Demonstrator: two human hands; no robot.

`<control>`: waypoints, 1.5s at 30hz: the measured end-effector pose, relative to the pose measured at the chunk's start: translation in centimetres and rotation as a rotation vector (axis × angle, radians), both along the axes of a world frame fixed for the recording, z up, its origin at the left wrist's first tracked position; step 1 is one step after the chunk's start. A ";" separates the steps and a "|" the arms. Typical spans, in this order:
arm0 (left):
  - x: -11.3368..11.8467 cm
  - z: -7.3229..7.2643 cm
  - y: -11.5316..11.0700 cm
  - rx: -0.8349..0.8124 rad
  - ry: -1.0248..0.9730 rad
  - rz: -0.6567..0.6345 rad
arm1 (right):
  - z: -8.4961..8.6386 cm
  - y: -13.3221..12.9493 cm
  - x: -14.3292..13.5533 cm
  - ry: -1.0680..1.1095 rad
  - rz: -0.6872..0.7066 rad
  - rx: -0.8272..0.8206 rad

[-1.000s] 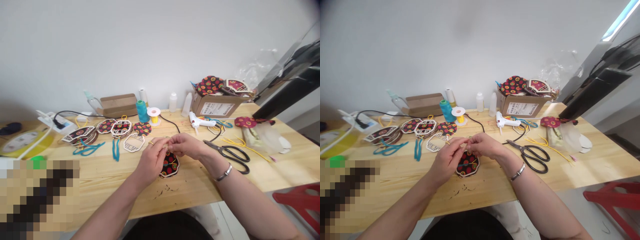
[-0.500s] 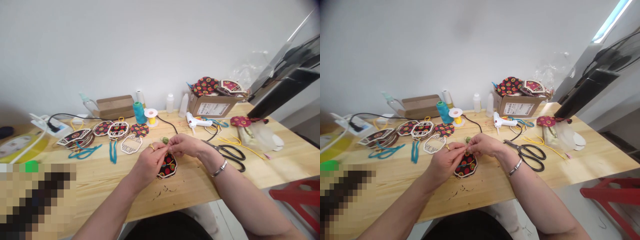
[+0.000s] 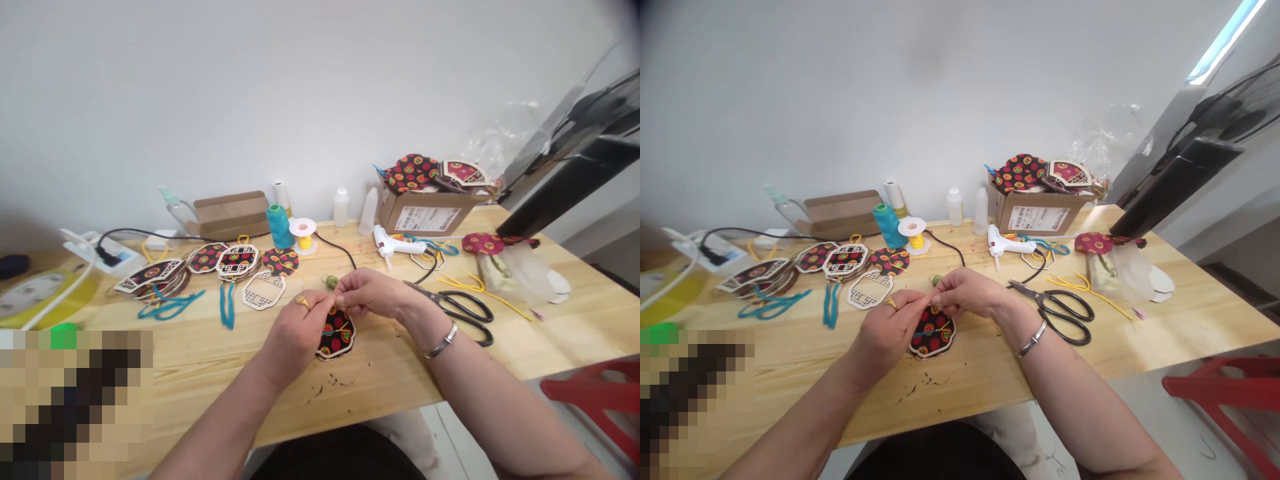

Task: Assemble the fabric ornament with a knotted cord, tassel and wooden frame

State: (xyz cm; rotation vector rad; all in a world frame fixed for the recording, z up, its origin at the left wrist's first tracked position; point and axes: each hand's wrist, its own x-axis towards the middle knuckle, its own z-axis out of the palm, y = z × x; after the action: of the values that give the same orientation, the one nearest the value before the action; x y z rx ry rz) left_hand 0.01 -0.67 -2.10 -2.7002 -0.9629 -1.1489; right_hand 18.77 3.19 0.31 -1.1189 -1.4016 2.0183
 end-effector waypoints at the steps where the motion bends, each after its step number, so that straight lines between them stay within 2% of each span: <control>1: 0.0 0.0 0.0 0.009 0.000 0.012 | 0.0 0.0 0.0 0.006 -0.001 -0.002; 9: 0.1 0.7 -0.1 0.045 -0.012 0.078 | 0.4 -0.3 -0.2 0.067 -0.009 -0.009; 13: 0.4 0.9 0.0 -0.020 -0.105 0.116 | 0.5 -0.3 -0.2 0.047 -0.041 -0.015; 16: 0.6 1.2 0.1 -0.235 -0.276 0.168 | 0.4 -0.1 -0.3 0.048 -0.084 0.000; 20: 0.8 1.9 0.3 -0.724 -0.548 0.245 | 0.1 0.0 -0.5 0.077 -0.178 0.016; 23: 0.8 2.1 0.4 -1.059 -0.766 0.247 | -0.2 -0.1 -0.7 0.109 -0.179 0.023; 25: 0.8 2.0 0.5 -1.207 -0.897 0.225 | -0.4 -0.2 -0.9 0.134 -0.168 0.026; 27: 0.9 1.9 0.5 -1.289 -0.981 0.201 | -0.4 -0.3 -1.1 0.145 -0.196 0.029; 30: 0.9 1.8 0.5 -1.341 -0.986 0.169 | -0.1 -0.5 -1.5 0.134 -0.262 0.051; 34: 1.2 2.0 0.5 -1.376 -0.963 0.141 | 0.1 -0.5 -2.0 0.102 -0.326 0.170; 38: 1.3 2.1 0.5 -1.406 -1.027 0.149 | 0.0 -0.4 -2.3 -0.008 -0.370 0.287; 41: 1.2 2.1 0.6 -1.417 -1.119 0.177 | 2.2 -1.6 -2.1 -0.158 -0.418 0.441; 42: 1.1 2.1 0.7 -1.423 -1.152 0.186 | 3.4 -2.4 -1.9 -0.161 -0.385 0.516; 43: 1.0 2.1 0.7 -1.431 -1.181 0.190 | 4.8 -3.5 -1.8 -0.140 -0.292 0.570; 45: 0.9 2.1 0.7 -1.443 -1.221 0.185 | 7.0 -5.9 -1.4 -0.007 0.071 0.628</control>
State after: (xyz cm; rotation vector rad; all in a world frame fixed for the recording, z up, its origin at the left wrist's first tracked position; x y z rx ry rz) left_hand 0.90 0.07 0.00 -1.8601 -3.0060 -2.9087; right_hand 17.38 -2.71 7.27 -0.7973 -1.9101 1.4373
